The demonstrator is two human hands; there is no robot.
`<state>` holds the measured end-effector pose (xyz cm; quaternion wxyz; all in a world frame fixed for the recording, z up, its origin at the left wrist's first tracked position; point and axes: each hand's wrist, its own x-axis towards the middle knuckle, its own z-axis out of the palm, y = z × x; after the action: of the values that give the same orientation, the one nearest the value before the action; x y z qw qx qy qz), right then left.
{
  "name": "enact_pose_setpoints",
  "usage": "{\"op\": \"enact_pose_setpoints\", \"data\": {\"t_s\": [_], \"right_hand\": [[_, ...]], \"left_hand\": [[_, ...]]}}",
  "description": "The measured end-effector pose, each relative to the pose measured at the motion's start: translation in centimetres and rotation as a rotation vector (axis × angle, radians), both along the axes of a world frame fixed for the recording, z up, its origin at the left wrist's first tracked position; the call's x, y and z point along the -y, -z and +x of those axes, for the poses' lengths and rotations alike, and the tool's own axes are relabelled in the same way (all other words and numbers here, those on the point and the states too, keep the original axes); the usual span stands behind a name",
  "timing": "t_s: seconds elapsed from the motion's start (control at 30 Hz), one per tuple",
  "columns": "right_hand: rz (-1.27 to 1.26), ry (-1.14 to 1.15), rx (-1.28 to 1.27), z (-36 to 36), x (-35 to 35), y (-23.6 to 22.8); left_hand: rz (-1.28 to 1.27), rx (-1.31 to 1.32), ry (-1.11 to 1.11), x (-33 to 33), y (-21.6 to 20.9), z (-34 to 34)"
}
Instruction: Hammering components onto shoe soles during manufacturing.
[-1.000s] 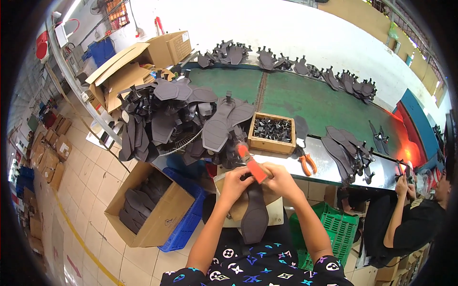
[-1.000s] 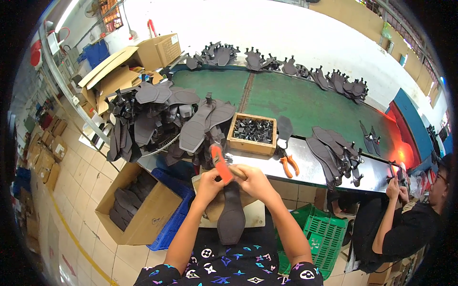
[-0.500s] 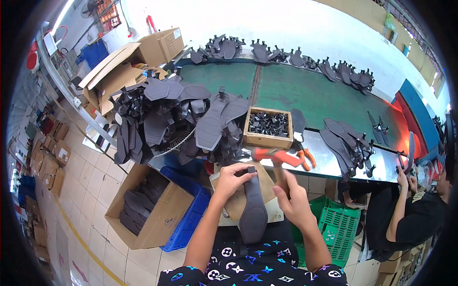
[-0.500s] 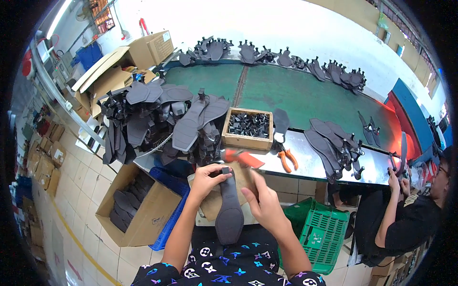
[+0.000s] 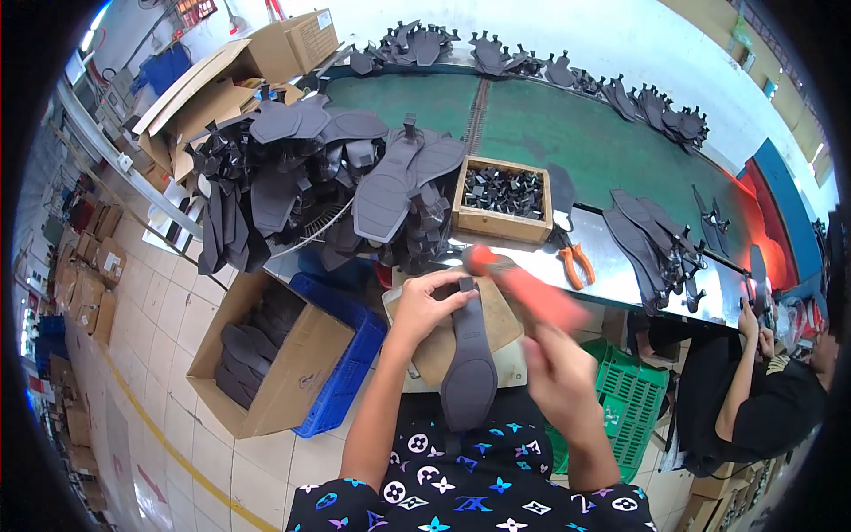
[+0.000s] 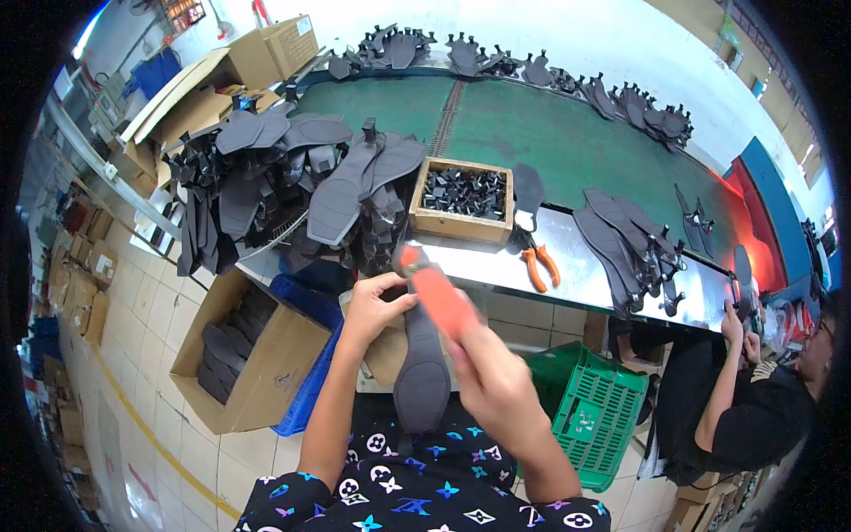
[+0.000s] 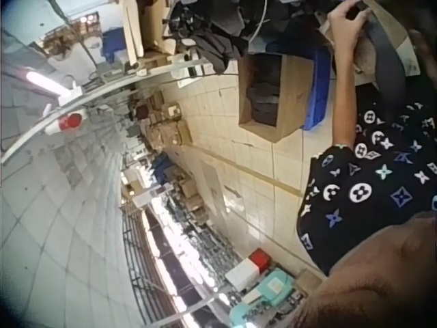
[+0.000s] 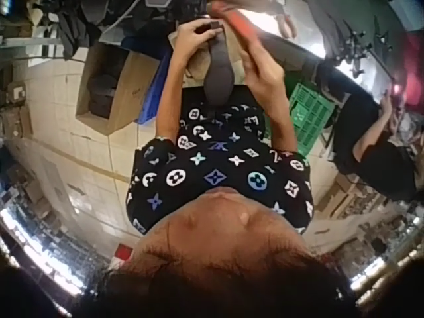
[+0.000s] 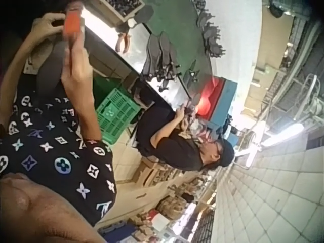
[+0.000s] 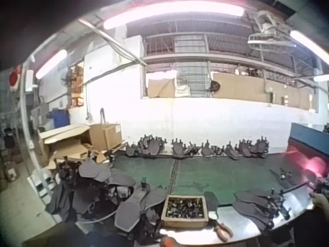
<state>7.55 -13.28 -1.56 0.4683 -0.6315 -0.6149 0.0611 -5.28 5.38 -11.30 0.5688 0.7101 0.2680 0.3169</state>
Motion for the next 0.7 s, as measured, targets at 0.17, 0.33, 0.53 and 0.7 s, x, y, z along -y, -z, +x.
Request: {"op": "enact_pose_setpoints", "data": {"t_s": [0.17,0.33,0.53,0.7], "right_hand": [[-0.053,0.005,0.087,0.9,-0.6,0.0],[0.196,0.024,0.31,0.3,0.3,-2.8],[0.017,0.126,0.146,0.9,1.0,-2.1],[-0.303,0.008,-0.104,0.8,-1.0,2.1]], "left_hand": [[0.555,-0.436,-0.125,1.1,1.9,-2.0],[0.508,-0.473,-0.062,1.3,-0.1,-1.9],[0.547,-0.519,-0.066,0.6,0.6,-2.1],[0.695,-0.511,-0.061,0.7,0.8,-2.0]]}}
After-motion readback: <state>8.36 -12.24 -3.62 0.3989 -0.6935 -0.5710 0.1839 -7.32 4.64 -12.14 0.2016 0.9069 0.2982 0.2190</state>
